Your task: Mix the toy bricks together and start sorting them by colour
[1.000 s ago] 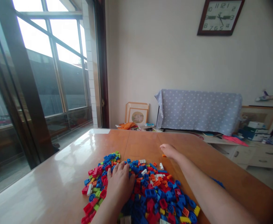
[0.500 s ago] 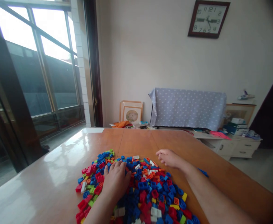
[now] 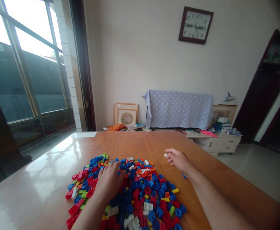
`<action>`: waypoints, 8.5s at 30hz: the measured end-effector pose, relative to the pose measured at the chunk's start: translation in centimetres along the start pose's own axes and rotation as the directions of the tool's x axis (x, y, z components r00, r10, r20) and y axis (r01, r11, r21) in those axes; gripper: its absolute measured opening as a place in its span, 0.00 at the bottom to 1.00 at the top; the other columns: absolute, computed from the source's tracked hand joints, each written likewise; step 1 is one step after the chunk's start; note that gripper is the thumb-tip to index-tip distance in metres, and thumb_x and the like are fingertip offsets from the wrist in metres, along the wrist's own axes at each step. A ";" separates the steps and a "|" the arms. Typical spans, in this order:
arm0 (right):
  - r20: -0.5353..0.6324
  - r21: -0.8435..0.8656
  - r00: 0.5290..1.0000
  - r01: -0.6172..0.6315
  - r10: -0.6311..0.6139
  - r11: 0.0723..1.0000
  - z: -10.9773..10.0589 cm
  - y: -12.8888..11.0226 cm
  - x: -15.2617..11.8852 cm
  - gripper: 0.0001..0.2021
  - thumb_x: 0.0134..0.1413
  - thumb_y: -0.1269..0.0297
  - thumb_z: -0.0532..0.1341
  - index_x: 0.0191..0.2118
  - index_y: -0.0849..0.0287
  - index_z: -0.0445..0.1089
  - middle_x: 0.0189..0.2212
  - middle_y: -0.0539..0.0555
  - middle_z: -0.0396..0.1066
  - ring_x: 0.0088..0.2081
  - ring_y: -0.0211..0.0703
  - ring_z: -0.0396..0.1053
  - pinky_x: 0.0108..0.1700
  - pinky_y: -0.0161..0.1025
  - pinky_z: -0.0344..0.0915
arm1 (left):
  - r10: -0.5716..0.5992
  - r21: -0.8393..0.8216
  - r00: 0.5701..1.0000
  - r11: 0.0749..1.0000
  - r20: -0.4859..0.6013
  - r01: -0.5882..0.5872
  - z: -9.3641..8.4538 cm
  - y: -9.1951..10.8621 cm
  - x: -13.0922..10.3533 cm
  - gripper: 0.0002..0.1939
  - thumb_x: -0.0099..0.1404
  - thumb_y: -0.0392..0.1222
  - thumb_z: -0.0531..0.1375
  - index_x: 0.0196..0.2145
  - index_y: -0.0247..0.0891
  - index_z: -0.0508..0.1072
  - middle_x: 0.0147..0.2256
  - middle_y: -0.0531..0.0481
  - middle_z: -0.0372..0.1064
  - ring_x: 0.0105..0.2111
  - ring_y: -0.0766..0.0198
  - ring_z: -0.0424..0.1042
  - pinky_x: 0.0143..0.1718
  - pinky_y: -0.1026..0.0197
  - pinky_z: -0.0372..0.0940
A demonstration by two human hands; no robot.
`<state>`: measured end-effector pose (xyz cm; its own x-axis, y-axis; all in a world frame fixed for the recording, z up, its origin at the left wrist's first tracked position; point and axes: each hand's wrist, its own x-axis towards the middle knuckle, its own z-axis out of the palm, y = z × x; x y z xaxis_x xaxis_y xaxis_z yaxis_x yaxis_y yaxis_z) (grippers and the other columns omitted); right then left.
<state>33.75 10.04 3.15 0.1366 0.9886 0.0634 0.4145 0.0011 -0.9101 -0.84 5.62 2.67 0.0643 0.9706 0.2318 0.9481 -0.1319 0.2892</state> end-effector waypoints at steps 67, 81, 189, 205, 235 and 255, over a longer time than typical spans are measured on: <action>0.156 -0.276 0.965 0.248 -0.211 0.929 4.9 4.3 -1.3 0.11 0.55 0.61 0.59 0.38 0.58 0.77 0.29 0.50 0.77 0.30 0.39 0.70 0.31 0.32 0.60 | 0.356 -0.152 0.934 0.923 -0.017 -0.354 1.2 4.6 -1.6 0.17 0.73 0.48 0.50 0.29 0.40 0.67 0.34 0.48 0.71 0.35 0.59 0.69 0.36 0.61 0.59; 0.177 -0.354 0.970 0.220 -0.166 0.909 5.6 3.7 -1.0 0.15 0.53 0.54 0.63 0.43 0.53 0.79 0.31 0.50 0.79 0.32 0.41 0.73 0.31 0.33 0.59 | 0.344 -0.197 0.939 0.921 0.008 -0.335 1.3 4.5 -1.7 0.12 0.72 0.44 0.51 0.37 0.43 0.73 0.39 0.47 0.73 0.41 0.58 0.71 0.42 0.61 0.61; -0.195 -0.437 0.980 -0.127 0.045 0.891 -2.9 4.4 -0.2 0.06 0.55 0.64 0.58 0.31 0.57 0.71 0.22 0.52 0.72 0.23 0.40 0.67 0.25 0.34 0.52 | 0.221 -0.062 0.971 0.974 0.089 -0.217 -0.1 3.2 -1.4 0.15 0.70 0.46 0.54 0.49 0.44 0.75 0.47 0.45 0.74 0.49 0.54 0.72 0.47 0.59 0.63; 0.434 -0.250 0.872 0.360 -0.228 0.899 3.0 1.5 -4.1 0.12 0.50 0.55 0.67 0.38 0.57 0.78 0.33 0.52 0.78 0.33 0.42 0.73 0.34 0.34 0.64 | 0.268 -0.085 0.961 0.961 0.060 -0.263 0.6 3.2 -1.7 0.15 0.69 0.51 0.55 0.48 0.45 0.76 0.45 0.45 0.73 0.47 0.53 0.71 0.45 0.59 0.62; 0.185 -0.275 0.957 0.270 -0.225 0.923 2.3 3.5 -1.8 0.06 0.49 0.67 0.60 0.34 0.58 0.73 0.29 0.50 0.75 0.32 0.40 0.69 0.35 0.33 0.62 | 0.310 -0.146 0.949 0.943 0.053 -0.300 0.5 3.9 -2.0 0.15 0.71 0.52 0.54 0.49 0.46 0.75 0.47 0.45 0.73 0.48 0.53 0.72 0.48 0.57 0.63; -0.068 -0.209 0.985 0.139 -0.156 0.968 1.3 4.9 0.5 0.16 0.58 0.63 0.55 0.49 0.57 0.74 0.48 0.57 0.77 0.49 0.45 0.74 0.49 0.37 0.68 | 0.321 -0.178 0.945 0.935 0.064 -0.305 0.4 3.6 -1.8 0.14 0.71 0.49 0.54 0.48 0.46 0.75 0.45 0.46 0.73 0.46 0.55 0.72 0.46 0.59 0.63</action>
<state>34.68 10.78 -1.86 0.1311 0.9637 0.2324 0.6081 0.1069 -0.7866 2.55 3.46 2.88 0.3846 0.8879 0.2525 0.8118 -0.4555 0.3654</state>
